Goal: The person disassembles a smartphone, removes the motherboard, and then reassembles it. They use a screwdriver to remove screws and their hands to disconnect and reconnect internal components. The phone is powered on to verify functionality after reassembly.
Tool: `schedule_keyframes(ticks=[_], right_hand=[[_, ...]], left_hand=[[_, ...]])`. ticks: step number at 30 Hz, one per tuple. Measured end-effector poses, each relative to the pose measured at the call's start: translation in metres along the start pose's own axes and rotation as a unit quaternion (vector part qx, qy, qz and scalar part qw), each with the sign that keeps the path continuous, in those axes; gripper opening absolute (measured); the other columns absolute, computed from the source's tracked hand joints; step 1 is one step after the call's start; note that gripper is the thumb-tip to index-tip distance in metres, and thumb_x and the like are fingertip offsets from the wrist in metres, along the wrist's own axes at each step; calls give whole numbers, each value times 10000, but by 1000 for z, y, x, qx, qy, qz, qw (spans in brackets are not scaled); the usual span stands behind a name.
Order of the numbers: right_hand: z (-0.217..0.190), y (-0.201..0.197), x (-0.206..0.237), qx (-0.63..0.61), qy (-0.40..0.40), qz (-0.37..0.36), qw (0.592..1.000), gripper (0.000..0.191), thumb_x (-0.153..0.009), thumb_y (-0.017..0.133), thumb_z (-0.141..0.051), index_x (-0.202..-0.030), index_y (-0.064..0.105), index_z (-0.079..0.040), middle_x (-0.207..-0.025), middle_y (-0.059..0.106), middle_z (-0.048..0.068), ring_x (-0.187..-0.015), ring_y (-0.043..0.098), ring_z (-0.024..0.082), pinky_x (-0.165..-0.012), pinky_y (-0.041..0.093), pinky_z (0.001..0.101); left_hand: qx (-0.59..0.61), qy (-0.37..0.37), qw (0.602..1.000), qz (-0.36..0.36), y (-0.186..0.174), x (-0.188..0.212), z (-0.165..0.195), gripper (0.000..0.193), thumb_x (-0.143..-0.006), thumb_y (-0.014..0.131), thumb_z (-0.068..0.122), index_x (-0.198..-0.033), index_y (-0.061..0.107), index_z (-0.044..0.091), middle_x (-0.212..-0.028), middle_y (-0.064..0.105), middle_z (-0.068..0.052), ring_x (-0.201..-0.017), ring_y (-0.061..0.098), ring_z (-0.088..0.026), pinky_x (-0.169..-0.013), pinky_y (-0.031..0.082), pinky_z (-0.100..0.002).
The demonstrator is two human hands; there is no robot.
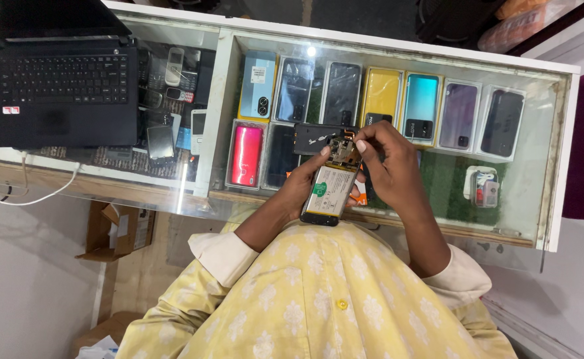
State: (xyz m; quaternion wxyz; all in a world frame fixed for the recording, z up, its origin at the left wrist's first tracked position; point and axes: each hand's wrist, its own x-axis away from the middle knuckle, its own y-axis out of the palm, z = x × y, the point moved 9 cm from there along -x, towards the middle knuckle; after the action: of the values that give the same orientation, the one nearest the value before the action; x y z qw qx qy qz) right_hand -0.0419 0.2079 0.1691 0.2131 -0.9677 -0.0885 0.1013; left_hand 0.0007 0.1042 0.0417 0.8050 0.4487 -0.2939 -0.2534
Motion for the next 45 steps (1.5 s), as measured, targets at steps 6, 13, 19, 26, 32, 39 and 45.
schedule_keyframes(ticks=[6, 13, 19, 26, 32, 39, 45], right_hand=[[23, 7, 1, -124, 7, -15, 992, 113, -1013, 677, -61, -1052, 588, -2, -1086, 643, 57, -978, 642, 100, -853, 563, 272], [49, 14, 1, -229, 65, -61, 969, 196, -965, 717, -28, -1103, 578, -20, -1139, 635, 50, -990, 621, 86, -843, 562, 261], [56, 18, 9, -182, 112, -82, 973, 346, -871, 778, 6, -1144, 572, -43, -1090, 637, 42, -841, 606, 89, -698, 543, 264], [51, 14, 6, -202, 60, -74, 975, 429, -853, 792, 13, -1206, 554, -41, -1178, 627, 49, -1000, 631, 90, -838, 553, 258], [-7, -2, 28, 38, -157, 34, 986, 229, -809, 808, 44, -1009, 726, -34, -1279, 625, 109, -1164, 657, 207, -976, 549, 331], [-8, 1, 33, 59, -116, 54, 990, 183, -802, 819, 40, -962, 755, -21, -1305, 618, 117, -1108, 662, 216, -855, 559, 307], [0, 6, 29, 37, -100, 35, 994, 196, -793, 801, 69, -961, 741, -13, -1328, 594, 116, -1192, 644, 242, -953, 562, 333]], left_hand=[[17, 14, 999, -44, 6, 0, 2, 647, -1096, 368, 559, -1450, 512, 37, -1218, 665, -253, -989, 725, -320, -845, 626, -464], [22, 15, 999, -37, 5, 1, 3, 647, -1094, 354, 567, -1443, 507, 45, -1203, 668, -251, -993, 724, -343, -850, 628, -466], [27, 7, 999, -19, -2, 3, 0, 694, -1100, 344, 586, -1423, 523, -2, -1174, 673, -237, -975, 733, -347, -838, 627, -451], [35, -1, 999, -33, -1, 2, -3, 712, -1091, 347, 599, -1461, 513, 13, -1184, 671, -230, -982, 737, -348, -861, 622, -443], [42, -26, 999, -22, -9, 2, -6, 758, -1079, 358, 634, -1413, 537, -23, -1091, 704, -285, -960, 747, -379, -883, 618, -456], [42, -23, 999, -3, -20, 0, -13, 714, -1056, 412, 622, -1371, 570, 1, -1075, 713, -263, -925, 748, -389, -863, 624, -466], [58, -24, 998, 1, -22, 0, -13, 690, -1063, 426, 608, -1356, 577, 1, -1055, 715, -257, -898, 748, -384, -843, 626, -465]])
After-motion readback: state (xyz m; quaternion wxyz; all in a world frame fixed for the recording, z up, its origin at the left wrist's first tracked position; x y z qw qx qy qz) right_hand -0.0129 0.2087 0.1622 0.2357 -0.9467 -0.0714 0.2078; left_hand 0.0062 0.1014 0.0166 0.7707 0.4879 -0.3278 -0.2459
